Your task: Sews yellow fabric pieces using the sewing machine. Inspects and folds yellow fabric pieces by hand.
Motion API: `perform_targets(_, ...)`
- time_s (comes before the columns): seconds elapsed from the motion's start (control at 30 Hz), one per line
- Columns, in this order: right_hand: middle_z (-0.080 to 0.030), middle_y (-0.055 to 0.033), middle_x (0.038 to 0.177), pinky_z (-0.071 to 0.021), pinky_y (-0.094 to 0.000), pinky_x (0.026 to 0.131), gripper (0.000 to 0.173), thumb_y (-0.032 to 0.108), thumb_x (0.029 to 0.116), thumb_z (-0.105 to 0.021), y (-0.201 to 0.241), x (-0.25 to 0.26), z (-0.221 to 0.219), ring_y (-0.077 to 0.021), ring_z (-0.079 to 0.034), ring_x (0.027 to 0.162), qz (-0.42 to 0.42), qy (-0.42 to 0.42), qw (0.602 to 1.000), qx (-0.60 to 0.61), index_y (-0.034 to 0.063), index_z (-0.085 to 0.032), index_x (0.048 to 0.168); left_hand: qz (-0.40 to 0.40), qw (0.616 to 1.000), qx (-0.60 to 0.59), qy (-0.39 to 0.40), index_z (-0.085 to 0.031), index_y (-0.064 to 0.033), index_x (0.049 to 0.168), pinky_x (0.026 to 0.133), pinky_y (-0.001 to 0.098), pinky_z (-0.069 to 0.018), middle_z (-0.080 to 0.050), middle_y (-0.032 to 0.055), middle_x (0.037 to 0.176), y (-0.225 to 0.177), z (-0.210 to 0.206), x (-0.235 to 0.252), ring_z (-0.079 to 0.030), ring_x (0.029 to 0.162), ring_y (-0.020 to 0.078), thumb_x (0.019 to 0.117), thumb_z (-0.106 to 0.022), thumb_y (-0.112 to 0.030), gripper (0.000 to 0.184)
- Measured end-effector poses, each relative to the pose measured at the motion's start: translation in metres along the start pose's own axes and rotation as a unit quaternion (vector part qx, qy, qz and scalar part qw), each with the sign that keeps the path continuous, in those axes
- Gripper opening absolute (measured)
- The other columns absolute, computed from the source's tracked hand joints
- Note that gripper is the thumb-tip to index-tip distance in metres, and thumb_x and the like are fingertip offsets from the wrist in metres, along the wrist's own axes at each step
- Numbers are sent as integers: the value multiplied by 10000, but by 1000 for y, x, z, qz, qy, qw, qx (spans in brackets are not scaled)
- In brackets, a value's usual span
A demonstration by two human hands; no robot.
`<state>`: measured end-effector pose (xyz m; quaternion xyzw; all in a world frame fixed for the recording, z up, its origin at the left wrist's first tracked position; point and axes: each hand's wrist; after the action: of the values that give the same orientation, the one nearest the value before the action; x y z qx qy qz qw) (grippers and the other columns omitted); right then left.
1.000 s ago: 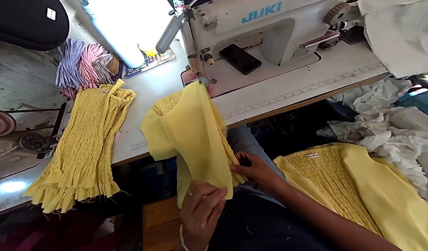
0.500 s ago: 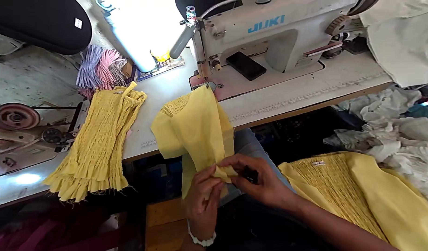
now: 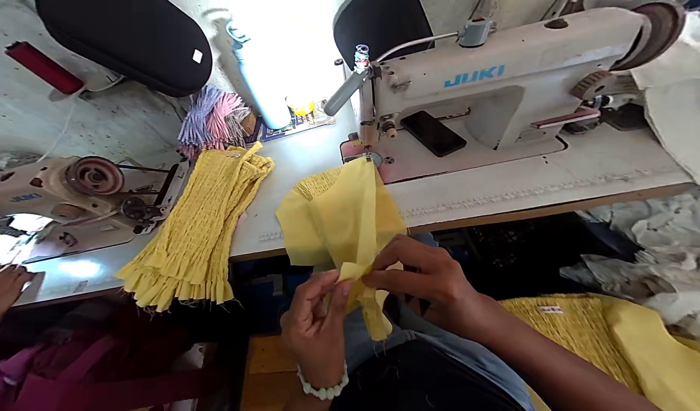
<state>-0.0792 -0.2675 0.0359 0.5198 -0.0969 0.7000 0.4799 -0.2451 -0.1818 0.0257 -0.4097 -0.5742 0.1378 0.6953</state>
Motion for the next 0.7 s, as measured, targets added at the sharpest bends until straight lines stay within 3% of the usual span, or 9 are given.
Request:
perform_targets(0.13, -677, -79, 876, -499, -169, 760, 78, 97, 978, -673, -4, 21, 6, -112, -628, 864, 25, 7, 999, 26, 64, -728, 932, -58, 998, 28, 22, -712, -156, 1106, 873, 196, -587, -740, -74, 1066, -4, -2, 9, -700, 993, 33, 937, -734, -113, 176)
perform_targets(0.27, -698, -81, 893, -502, -134, 789, 111, 93, 988, -647, -6, 31, 14, -73, -637, 869, 10, 15, 998, 59, 39, -737, 949, -63, 996, 53, 42, -667, -113, 1172, 903, 197, -580, -740, -58, 1096, -4, -2, 13, -698, 1019, 18, 935, -709, -65, 245)
perform_targets(0.43, -675, -76, 854, -460, -108, 706, 120, 129, 987, -662, -4, 37, 15, -48, -598, 793, -2, 23, 998, 50, 26, -697, 935, -75, 991, 90, 64, -606, -55, 1241, 924, 187, -561, -746, -7, 1132, -8, -4, 17, -692, 1057, 20, 942, -673, -33, 306)
perform_targets(0.6, -682, -59, 846, -432, -93, 669, 206, 129, 959, -681, -3, 42, 18, -26, -553, 721, -21, 33, 999, 37, 0, -707, 1118, -112, 980, 147, 76, -602, -15, 1211, 893, 174, -557, -753, 67, 1074, -11, -5, 21, -700, 1030, 48, 940, -661, -31, 278)
perform_targets(0.7, -670, -61, 830, -454, -95, 697, 149, 152, 974, -680, -4, 42, 22, -30, -584, 758, -13, 37, 998, 39, 27, -750, 1010, -130, 974, 167, 79, -611, -6, 1186, 884, 163, -552, -738, 83, 1033, -12, -5, 23, -693, 996, 49, 934, -646, -19, 255)
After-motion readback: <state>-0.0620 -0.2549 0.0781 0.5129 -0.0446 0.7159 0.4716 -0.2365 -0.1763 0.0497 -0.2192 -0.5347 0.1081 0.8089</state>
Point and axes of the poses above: each hand's wrist, its own x-axis towards the middle knuckle, its own z-axis out of the back of the hand, y = z × x
